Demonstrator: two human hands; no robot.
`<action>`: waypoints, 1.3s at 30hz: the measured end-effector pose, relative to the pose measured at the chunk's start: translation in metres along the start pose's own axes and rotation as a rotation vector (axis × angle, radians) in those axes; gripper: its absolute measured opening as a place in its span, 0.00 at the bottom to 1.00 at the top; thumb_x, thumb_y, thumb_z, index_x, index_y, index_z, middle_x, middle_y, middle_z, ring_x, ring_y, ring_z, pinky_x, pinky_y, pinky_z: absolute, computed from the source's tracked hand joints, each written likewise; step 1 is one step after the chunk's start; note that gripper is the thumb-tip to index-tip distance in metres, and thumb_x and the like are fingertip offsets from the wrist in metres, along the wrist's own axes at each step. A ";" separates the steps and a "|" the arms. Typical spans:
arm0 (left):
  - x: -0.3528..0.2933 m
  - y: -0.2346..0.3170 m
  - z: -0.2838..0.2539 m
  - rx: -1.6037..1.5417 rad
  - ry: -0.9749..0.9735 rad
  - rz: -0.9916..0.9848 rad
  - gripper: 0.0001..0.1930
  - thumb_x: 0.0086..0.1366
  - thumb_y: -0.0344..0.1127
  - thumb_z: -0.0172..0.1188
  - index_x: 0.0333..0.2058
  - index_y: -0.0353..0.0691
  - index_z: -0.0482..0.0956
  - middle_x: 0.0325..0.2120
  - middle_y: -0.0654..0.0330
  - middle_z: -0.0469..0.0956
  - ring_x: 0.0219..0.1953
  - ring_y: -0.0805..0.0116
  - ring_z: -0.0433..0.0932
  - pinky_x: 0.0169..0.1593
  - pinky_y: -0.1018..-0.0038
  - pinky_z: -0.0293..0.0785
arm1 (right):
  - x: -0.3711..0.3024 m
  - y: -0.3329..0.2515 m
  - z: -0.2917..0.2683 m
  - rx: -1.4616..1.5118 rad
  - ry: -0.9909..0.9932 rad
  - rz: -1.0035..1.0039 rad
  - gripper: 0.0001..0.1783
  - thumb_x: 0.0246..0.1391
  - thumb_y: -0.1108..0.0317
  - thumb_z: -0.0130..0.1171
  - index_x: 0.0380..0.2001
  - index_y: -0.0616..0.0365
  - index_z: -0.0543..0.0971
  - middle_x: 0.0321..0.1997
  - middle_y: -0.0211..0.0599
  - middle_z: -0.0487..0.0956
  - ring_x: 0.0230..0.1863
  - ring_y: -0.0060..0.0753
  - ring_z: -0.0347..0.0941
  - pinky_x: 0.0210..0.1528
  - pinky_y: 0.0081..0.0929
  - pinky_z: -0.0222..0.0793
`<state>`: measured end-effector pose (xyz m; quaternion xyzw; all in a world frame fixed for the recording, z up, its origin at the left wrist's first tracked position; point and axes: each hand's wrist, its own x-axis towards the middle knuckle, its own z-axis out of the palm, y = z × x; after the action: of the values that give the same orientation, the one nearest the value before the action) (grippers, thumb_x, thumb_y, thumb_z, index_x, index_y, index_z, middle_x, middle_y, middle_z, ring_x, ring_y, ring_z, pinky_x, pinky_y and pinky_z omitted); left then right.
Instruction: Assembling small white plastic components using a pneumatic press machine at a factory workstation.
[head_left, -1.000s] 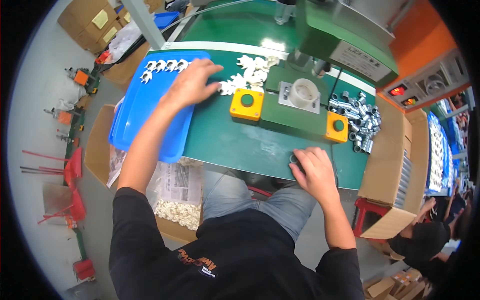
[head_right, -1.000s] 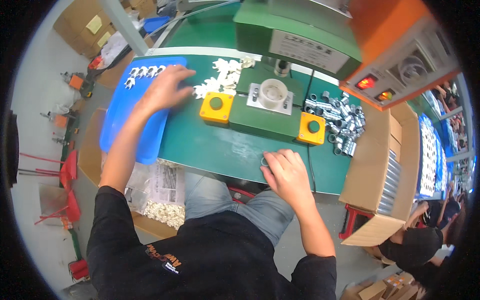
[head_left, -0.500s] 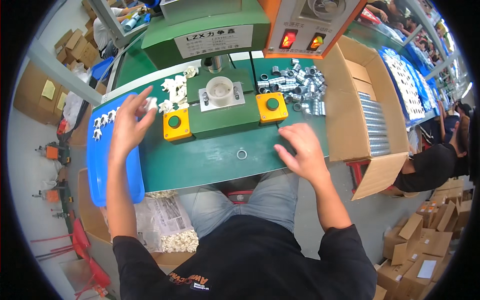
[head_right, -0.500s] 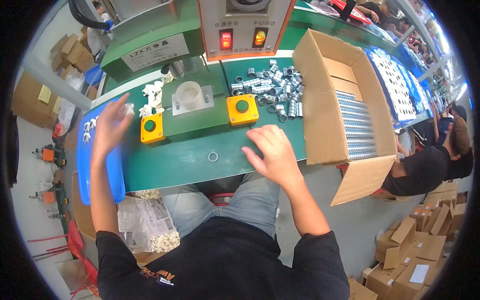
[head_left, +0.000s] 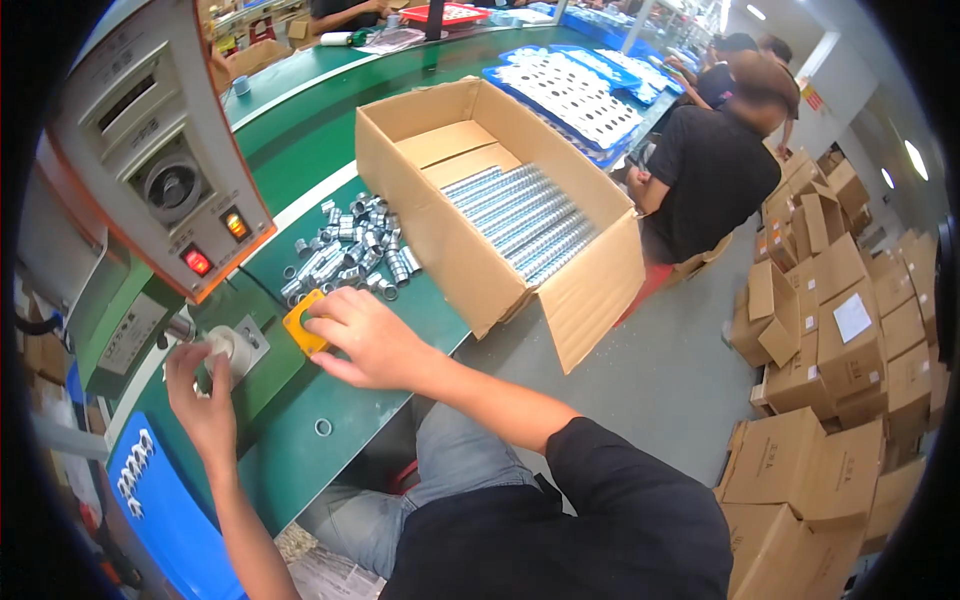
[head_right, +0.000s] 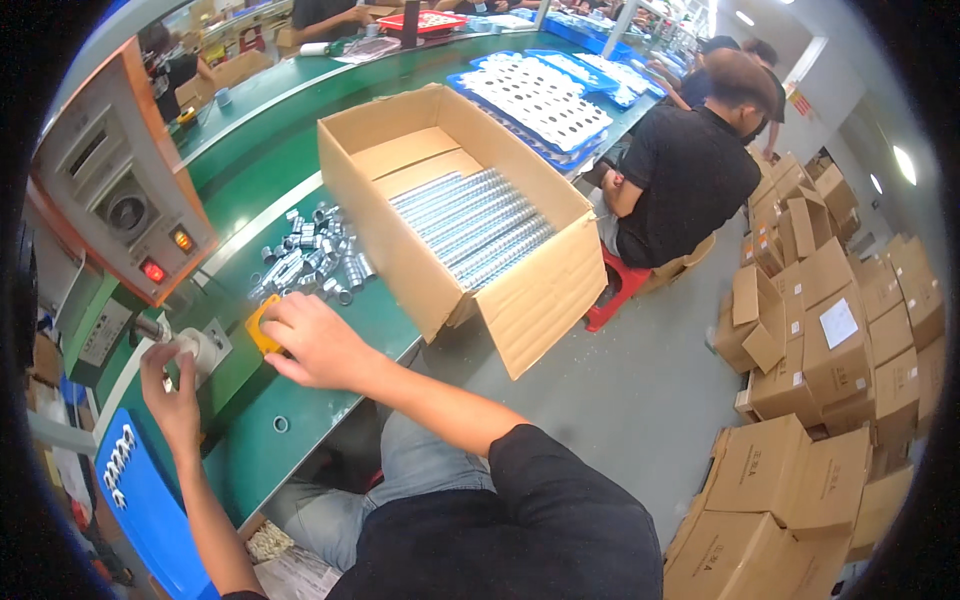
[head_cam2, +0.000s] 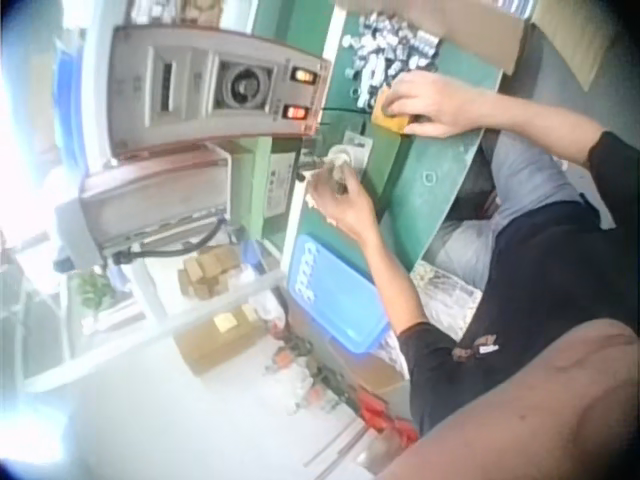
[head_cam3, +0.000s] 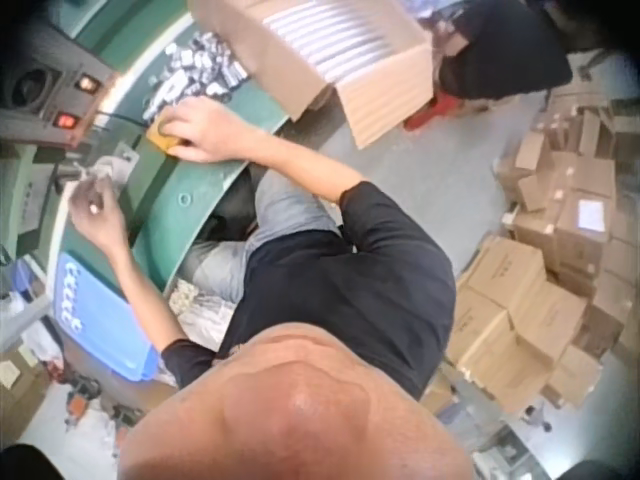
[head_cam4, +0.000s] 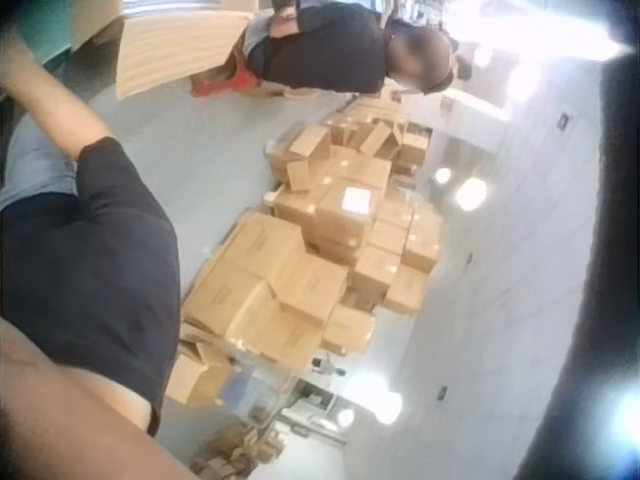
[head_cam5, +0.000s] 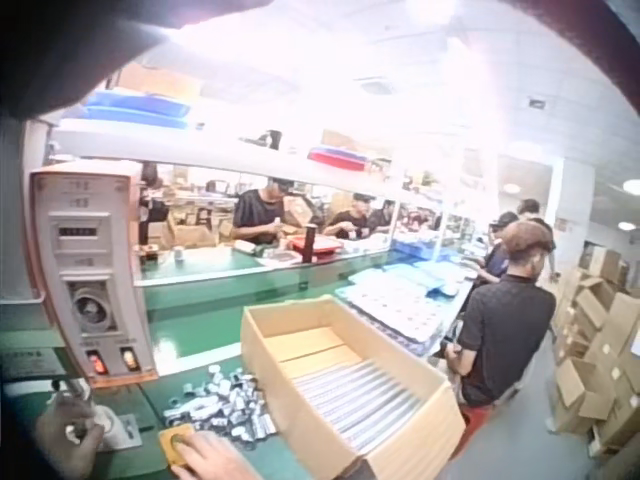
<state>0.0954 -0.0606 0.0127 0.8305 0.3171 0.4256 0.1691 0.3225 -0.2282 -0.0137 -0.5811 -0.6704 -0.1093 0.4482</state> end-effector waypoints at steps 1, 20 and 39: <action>-0.004 -0.001 0.001 -0.009 -0.004 0.009 0.09 0.64 0.30 0.68 0.41 0.34 0.81 0.46 0.53 0.80 0.50 0.55 0.77 0.51 0.65 0.72 | 0.000 0.001 0.001 0.005 0.004 0.000 0.22 0.47 0.66 0.73 0.45 0.61 0.79 0.50 0.42 0.78 0.50 0.47 0.74 0.50 0.41 0.70; 0.001 0.017 -0.007 0.337 -0.049 0.475 0.15 0.63 0.23 0.66 0.49 0.36 0.84 0.41 0.54 0.79 0.46 0.47 0.73 0.51 0.54 0.72 | 0.000 0.006 0.013 0.025 -0.013 0.015 0.20 0.45 0.67 0.74 0.41 0.60 0.79 0.51 0.42 0.77 0.51 0.49 0.73 0.50 0.42 0.69; -0.005 0.017 -0.001 0.319 -0.089 0.393 0.16 0.63 0.21 0.64 0.50 0.37 0.84 0.41 0.51 0.75 0.47 0.50 0.73 0.54 0.55 0.71 | 0.001 0.003 0.014 0.013 -0.045 0.026 0.23 0.45 0.66 0.74 0.44 0.62 0.79 0.55 0.45 0.76 0.58 0.52 0.72 0.57 0.45 0.68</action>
<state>0.0985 -0.0769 0.0199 0.9103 0.2048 0.3578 -0.0361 0.3190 -0.2167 -0.0221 -0.5892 -0.6732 -0.0861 0.4383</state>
